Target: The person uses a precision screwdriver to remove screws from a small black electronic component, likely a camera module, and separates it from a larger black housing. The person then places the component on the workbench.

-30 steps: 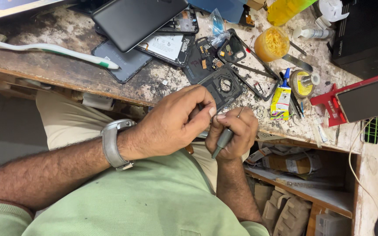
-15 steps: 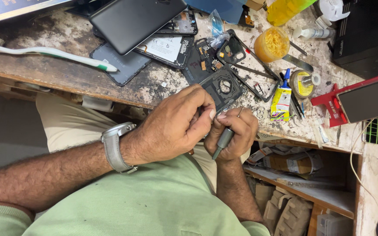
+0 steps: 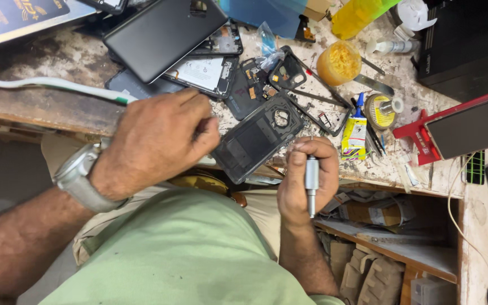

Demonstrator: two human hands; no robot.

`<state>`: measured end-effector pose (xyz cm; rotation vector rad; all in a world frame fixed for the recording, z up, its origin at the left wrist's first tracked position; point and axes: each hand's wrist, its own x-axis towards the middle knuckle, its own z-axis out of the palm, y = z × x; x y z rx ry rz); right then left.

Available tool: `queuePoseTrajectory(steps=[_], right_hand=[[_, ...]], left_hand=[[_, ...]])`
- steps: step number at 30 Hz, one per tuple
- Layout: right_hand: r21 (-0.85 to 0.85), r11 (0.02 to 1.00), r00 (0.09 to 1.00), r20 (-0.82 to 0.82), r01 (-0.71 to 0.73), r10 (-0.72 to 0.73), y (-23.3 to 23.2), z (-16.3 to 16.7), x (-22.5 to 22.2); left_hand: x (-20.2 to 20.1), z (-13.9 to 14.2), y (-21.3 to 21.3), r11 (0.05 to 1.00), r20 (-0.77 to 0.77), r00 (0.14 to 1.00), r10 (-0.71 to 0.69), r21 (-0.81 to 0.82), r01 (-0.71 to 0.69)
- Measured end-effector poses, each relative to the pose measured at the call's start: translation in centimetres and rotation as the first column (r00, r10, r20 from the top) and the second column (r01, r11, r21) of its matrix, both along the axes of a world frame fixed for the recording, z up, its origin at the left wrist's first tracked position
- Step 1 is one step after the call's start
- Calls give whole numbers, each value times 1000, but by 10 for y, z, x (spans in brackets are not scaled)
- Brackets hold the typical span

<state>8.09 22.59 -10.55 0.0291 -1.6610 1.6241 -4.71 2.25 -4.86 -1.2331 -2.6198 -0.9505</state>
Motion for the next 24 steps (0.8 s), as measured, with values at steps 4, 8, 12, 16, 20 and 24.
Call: queuePoseTrajectory(steps=[4,8,12,16,20,24], right_hand=[[-104,994,1000,7,21,-20,18,4,4],[-92,990,995,20,103,-101,31,3,11],[-58,986,986,53,159,-156,41,3,16],[-65,982,983,52,177,-174,51,2,21],[-33,972,971,71,231,-228,57,0,25],[-2,967,962,96,257,-255,58,-2,25]], left_hand=[[-3,-2,-6,975,-96,995,-1,-222,-20],[-4,-3,-8,982,-125,992,11,-185,-34],[-4,-4,-9,973,-182,983,3,-228,-45],[-5,-6,-7,961,-202,979,-4,-273,-52],[-5,-4,-6,973,-162,987,9,-225,-45],[-6,-1,-8,968,-196,980,27,-240,-74]])
